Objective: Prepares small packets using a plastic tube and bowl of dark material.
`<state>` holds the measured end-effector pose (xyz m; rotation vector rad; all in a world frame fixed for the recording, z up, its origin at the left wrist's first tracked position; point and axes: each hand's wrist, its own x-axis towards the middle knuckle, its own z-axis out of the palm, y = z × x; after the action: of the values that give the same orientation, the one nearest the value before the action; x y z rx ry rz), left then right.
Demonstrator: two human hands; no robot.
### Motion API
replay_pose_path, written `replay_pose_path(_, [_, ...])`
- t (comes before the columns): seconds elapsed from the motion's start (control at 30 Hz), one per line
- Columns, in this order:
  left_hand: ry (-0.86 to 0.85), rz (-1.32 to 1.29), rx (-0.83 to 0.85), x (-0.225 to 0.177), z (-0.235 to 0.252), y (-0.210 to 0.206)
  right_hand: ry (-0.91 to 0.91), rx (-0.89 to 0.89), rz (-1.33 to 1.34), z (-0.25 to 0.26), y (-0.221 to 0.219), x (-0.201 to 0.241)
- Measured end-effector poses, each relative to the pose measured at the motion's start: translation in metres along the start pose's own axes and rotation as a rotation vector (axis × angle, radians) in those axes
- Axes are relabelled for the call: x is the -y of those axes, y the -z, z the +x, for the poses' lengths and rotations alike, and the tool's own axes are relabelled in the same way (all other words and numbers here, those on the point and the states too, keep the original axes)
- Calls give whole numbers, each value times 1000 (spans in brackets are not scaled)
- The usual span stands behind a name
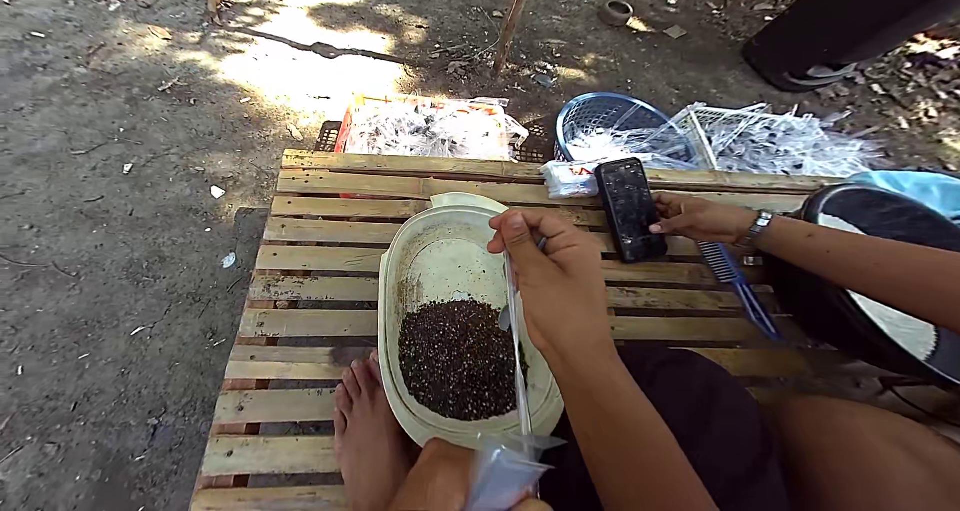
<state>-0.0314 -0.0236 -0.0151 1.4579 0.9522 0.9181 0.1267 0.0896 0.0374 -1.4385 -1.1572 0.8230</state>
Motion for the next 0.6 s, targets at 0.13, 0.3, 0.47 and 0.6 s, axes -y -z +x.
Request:
replay_pose_path(0.13, [347,-368,-126,10,-5,-11,67,21,-15,27,-5,14])
replay_pose_path(0.3, [681,-687,-516,35,6,-9,450,-12,-35,49,7,39])
replay_pose_path(0.47, [757,-946,-654,31,15,-9,369,144,-236,42,13,26])
replay_pose_path(0.6, [735,-803,-626,17,18,-12,43,403,-357,-3,19,-9])
